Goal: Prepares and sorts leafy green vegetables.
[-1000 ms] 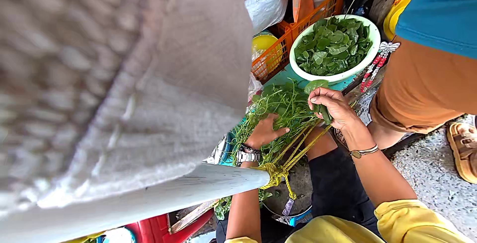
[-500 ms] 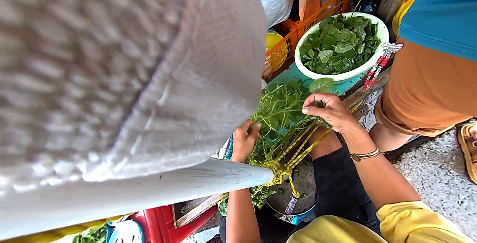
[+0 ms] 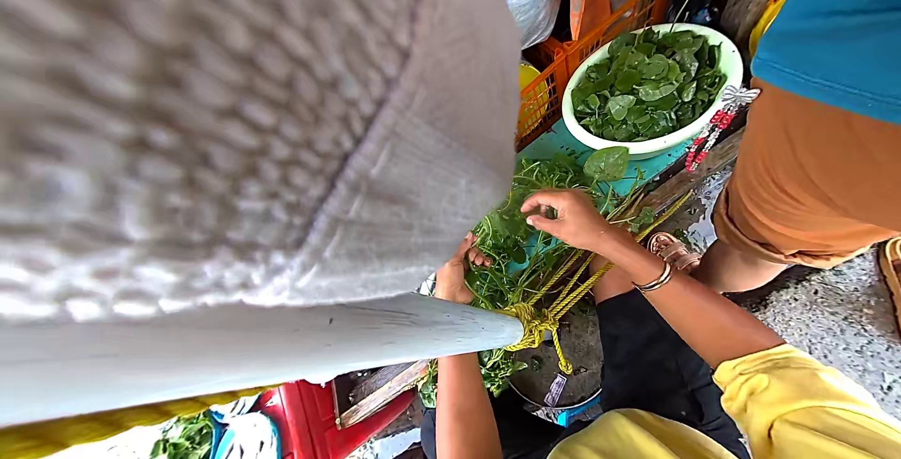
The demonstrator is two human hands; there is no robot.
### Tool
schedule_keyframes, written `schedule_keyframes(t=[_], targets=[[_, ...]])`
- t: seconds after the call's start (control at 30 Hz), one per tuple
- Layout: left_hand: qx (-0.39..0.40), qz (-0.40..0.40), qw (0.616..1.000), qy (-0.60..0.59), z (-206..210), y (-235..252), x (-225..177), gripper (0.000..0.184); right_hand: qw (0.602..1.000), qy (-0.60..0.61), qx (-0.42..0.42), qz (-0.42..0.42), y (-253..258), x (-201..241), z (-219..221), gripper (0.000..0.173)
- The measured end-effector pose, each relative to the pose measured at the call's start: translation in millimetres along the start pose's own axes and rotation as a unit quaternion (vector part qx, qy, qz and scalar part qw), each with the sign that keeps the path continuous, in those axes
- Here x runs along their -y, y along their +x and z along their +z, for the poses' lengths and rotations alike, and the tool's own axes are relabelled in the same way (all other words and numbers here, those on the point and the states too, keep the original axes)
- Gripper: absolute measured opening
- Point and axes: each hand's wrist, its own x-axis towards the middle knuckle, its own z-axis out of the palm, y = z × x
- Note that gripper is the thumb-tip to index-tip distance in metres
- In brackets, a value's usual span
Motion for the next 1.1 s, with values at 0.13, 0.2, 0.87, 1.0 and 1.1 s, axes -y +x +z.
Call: schedule_keyframes(t=[0.13, 0.2, 0.87, 1.0, 1.1], targets=[[-0.009, -0.002, 1.0, 0.02, 7.6, -1.5, 2.7, 0.027, 0.992, -0.087, 0.019, -0.089, 13.5, 7.8, 17.1, 0.02], [-0.012, 0.014, 0.999, 0.049, 13.1, -3.7, 3.1, 0.027, 0.985, -0.096, 0.015, -0.142, 15.8, 11.5, 26.2, 0.019], [0.018, 0.046, 0.996, 0.073, 9.9, 8.8, 12.2, 0.024, 0.954, 0.29, -0.072, -0.024, 12.1, -8.6, -20.5, 0.005], [0.008, 0.01, 1.0, 0.027, 8.2, 12.4, 12.6, 0.029, 0.935, 0.333, -0.045, 0.116, 16.1, -5.5, -24.7, 0.011], [0.021, -0.013, 1.0, -0.008, 4.6, 16.7, 16.1, 0.032, 0.958, 0.268, -0.012, 0.106, 16.8, -12.5, -13.7, 0.009]])
